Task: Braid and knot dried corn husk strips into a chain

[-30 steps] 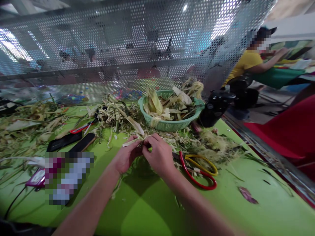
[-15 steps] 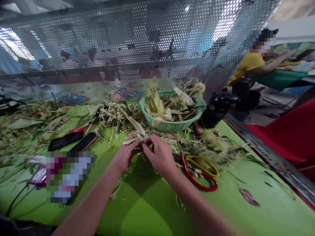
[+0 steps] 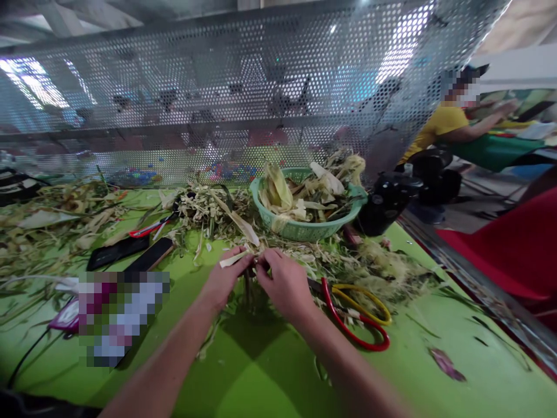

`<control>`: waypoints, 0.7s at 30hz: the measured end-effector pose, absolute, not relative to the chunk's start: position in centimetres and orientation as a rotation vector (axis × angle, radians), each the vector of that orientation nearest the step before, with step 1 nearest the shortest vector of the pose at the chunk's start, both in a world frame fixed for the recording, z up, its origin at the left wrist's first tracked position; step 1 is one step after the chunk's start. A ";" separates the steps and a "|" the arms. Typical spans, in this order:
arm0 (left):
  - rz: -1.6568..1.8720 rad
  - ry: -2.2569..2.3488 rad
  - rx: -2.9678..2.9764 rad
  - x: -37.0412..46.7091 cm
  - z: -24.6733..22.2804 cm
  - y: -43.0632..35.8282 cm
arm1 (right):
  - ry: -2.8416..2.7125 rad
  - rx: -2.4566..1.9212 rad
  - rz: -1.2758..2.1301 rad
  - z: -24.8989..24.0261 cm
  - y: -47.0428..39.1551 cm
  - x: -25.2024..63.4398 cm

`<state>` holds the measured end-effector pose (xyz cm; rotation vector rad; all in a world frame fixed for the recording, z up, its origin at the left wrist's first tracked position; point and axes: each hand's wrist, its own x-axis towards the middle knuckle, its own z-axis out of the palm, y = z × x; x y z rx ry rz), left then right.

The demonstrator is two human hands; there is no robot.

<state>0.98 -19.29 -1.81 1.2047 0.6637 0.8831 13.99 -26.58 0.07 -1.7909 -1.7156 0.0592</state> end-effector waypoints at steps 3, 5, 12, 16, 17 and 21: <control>0.863 0.694 1.087 0.8 -1.7 -19.1 | -1.755 -1.788 0.086 0.3 -26.6 13.9; 0.868 0.689 1.022 0.8 -1.6 -19.1 | -1.782 -1.769 0.104 0.5 -26.7 13.9; 0.842 0.671 0.981 0.3 -0.7 -18.8 | -1.685 -1.645 0.208 1.1 -26.7 14.8; 0.764 0.621 1.034 0.0 -0.1 -19.0 | -1.530 -1.601 0.157 1.2 -26.5 15.6; 0.745 0.608 1.041 0.0 -0.1 -19.1 | -1.547 -1.589 0.180 1.1 -26.5 15.6; 0.725 0.651 1.102 0.1 -0.3 -19.4 | -1.604 -1.564 0.272 0.8 -26.4 15.5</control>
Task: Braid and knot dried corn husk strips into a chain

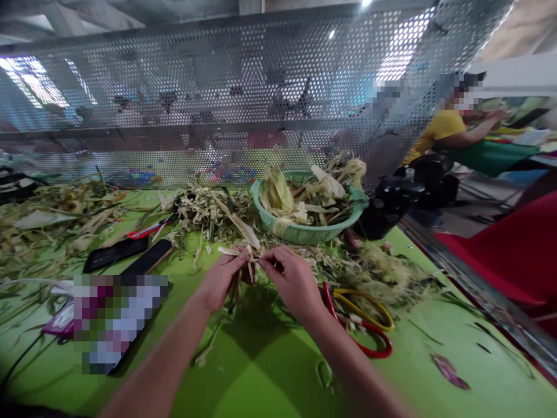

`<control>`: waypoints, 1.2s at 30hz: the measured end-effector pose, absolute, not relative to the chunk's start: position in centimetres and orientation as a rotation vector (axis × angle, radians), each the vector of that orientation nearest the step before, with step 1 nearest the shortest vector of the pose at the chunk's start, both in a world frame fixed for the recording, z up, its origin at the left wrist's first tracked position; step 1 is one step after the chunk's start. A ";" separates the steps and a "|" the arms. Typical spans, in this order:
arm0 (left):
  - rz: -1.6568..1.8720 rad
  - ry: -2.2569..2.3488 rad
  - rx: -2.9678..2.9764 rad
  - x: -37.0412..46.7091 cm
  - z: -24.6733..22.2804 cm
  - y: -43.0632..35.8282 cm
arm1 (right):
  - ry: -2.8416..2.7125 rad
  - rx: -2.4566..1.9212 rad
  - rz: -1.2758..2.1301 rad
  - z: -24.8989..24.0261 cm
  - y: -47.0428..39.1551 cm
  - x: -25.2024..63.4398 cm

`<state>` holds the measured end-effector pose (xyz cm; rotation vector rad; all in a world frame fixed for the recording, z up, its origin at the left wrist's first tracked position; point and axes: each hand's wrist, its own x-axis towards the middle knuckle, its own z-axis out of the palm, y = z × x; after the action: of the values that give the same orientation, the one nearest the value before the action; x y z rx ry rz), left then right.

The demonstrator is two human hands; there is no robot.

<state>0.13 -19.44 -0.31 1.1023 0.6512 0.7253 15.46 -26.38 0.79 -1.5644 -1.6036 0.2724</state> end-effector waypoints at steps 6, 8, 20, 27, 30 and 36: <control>0.760 0.683 1.217 0.4 -1.0 -19.4 | -1.579 -1.614 0.254 0.4 -26.2 15.6; 0.762 0.632 1.187 0.6 -1.1 -19.3 | -1.560 -1.629 0.261 0.0 -25.9 15.9; 0.661 0.664 1.487 0.5 -1.3 -19.2 | -1.477 -1.467 0.536 0.3 -25.8 16.3; 0.671 0.619 1.544 0.8 -0.9 -19.8 | -1.488 -1.545 0.337 0.3 -25.9 15.7; 0.691 0.601 1.600 0.7 -0.7 -19.9 | -1.490 -1.548 0.263 0.1 -25.9 15.5; 0.678 0.578 1.551 0.8 -0.5 -20.1 | -1.387 -1.522 0.289 -0.5 -25.7 15.4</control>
<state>0.76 -20.15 -0.48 1.5507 0.5778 0.6780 15.45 -25.74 -0.55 -1.5219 -1.3872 0.2891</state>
